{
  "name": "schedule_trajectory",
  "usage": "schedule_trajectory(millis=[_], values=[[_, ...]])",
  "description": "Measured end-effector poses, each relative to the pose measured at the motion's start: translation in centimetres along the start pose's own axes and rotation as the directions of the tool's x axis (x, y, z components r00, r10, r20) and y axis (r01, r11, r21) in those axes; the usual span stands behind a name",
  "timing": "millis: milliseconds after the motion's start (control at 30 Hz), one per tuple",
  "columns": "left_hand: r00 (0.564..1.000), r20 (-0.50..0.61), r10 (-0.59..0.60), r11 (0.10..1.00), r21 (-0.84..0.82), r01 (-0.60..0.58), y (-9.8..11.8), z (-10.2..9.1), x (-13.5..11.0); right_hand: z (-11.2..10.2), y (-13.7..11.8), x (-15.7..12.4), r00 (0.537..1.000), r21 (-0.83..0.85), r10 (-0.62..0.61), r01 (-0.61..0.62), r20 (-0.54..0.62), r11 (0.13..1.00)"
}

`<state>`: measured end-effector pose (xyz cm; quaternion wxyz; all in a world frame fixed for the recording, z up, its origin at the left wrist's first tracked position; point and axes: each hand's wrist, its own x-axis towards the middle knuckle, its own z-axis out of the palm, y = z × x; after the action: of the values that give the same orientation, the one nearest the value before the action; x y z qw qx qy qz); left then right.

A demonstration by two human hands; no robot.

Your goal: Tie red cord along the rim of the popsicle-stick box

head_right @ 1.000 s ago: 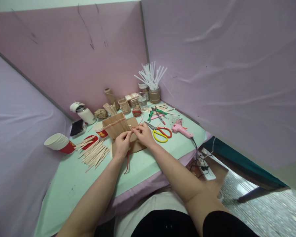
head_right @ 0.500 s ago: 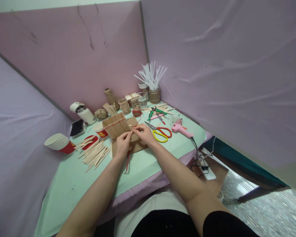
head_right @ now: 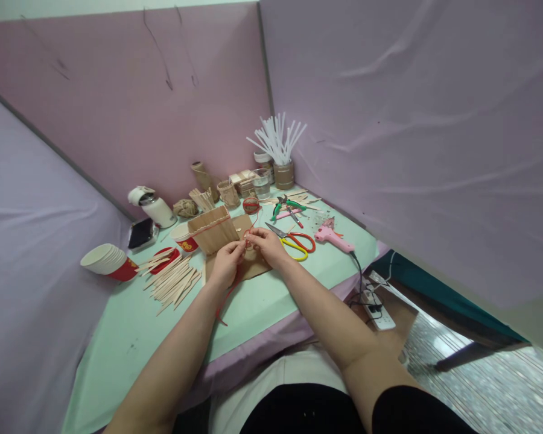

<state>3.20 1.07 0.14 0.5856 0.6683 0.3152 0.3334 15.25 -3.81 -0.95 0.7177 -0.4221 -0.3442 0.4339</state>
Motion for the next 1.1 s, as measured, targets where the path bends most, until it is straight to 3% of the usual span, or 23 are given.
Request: schedule_trajectory(millis=[167, 300, 533, 633, 800, 967, 1100], values=[[0.992, -0.029, 0.124, 0.966, 0.231, -0.114, 0.2, 0.0, -0.1, -0.3, 0.1, 0.3, 0.994, 0.030, 0.014, -0.011, -0.105, 0.999], [0.991, 0.000, 0.134, 0.957, 0.261, -0.130, 0.5, 0.2, -0.3, -0.6, 0.2, 0.5, 0.970, 0.106, 0.045, -0.020, -0.241, 0.994], [0.985, 0.027, 0.168, 0.937, 0.306, -0.168, 1.0, 0.4, -0.5, -0.8, 0.3, 0.6, 0.953, 0.105, 0.022, 0.011, -0.302, 0.994], [0.984, 0.044, 0.172, 0.929, 0.324, -0.177, 1.2, 0.6, -0.7, -1.1, 0.3, 0.9, 0.925, 0.088, -0.034, 0.072, -0.378, 0.994], [0.966, 0.179, 0.187, 0.918, 0.319, -0.237, 2.0, 1.0, -1.3, -1.8, 0.5, 1.5, 0.859, 0.119, -0.098, 0.182, -0.503, 0.976], [0.960, 0.203, 0.192, 0.920, 0.304, -0.249, 2.1, 1.0, -1.4, -2.0, 0.6, 1.7, 0.856, 0.124, -0.101, 0.188, -0.507, 0.974], [0.979, 0.135, 0.151, 0.938, 0.293, -0.185, 1.4, 0.7, -1.1, -2.0, -0.2, 1.4, 0.903, 0.184, -0.074, 0.165, -0.422, 0.969]])
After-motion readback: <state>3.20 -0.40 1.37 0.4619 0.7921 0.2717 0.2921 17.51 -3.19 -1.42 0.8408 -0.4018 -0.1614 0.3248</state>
